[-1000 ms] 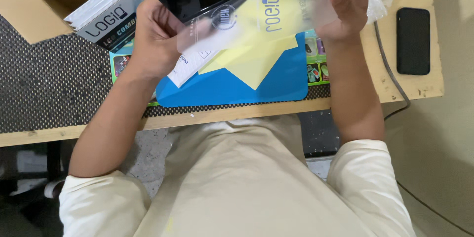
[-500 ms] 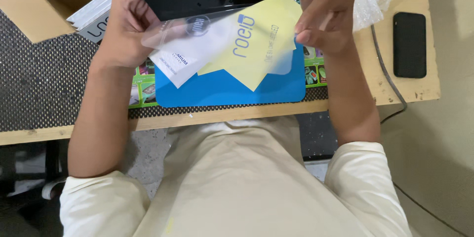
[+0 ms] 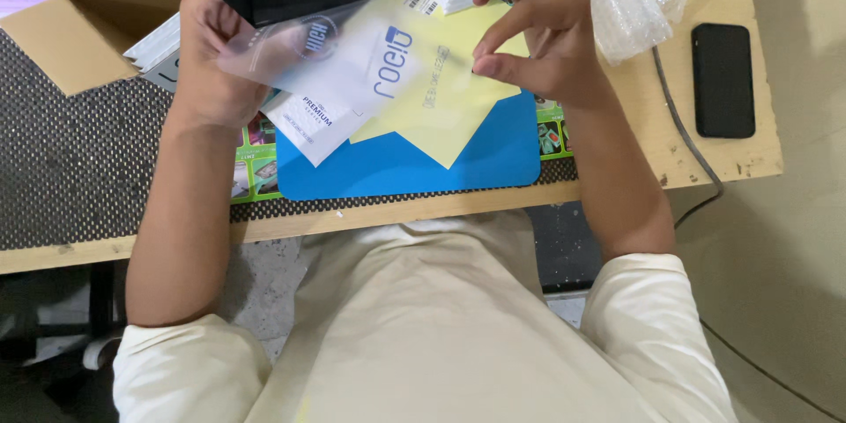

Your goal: The person picks up and peels the protective plastic off multiple smartphone screen assembly units, then writes on the back of each unit using a pen.

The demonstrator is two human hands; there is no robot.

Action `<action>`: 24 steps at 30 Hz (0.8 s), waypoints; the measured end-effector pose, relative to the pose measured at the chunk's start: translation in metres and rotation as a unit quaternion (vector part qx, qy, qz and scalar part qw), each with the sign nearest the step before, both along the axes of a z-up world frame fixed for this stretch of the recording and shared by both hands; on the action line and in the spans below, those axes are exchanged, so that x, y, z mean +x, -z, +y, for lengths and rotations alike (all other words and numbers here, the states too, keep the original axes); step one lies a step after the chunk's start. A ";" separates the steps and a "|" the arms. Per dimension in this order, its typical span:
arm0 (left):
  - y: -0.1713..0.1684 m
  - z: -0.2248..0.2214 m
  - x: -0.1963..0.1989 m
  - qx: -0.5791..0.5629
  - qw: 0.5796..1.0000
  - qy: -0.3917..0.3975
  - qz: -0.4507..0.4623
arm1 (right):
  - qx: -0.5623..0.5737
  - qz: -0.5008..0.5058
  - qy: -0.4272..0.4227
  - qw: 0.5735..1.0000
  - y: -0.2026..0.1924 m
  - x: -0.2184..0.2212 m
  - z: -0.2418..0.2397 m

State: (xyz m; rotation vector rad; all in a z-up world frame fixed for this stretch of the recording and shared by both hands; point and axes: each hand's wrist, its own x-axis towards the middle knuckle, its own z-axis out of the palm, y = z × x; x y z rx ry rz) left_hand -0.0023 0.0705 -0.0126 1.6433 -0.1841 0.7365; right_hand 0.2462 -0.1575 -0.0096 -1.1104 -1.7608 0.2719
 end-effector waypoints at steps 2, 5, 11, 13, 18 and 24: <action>0.004 0.001 0.004 -0.044 0.998 0.010 -0.041 | 0.042 0.050 0.055 0.996 0.007 -0.003 0.004; 0.017 0.004 0.007 -0.017 0.998 -0.052 -0.039 | 0.075 0.092 0.109 0.987 0.016 -0.003 0.009; -0.006 -0.015 0.001 -0.033 0.981 0.010 0.188 | 0.053 0.170 0.194 0.965 0.017 0.006 0.008; 0.003 -0.014 0.006 -0.032 0.973 0.049 0.223 | 0.039 0.168 0.202 0.964 0.020 0.009 0.008; 0.006 -0.015 0.010 -0.066 0.940 0.066 0.329 | -0.036 0.306 0.206 0.929 0.025 0.012 0.009; 0.037 0.005 0.013 -0.210 0.937 0.101 0.258 | -0.143 0.390 0.178 0.892 0.028 0.015 0.002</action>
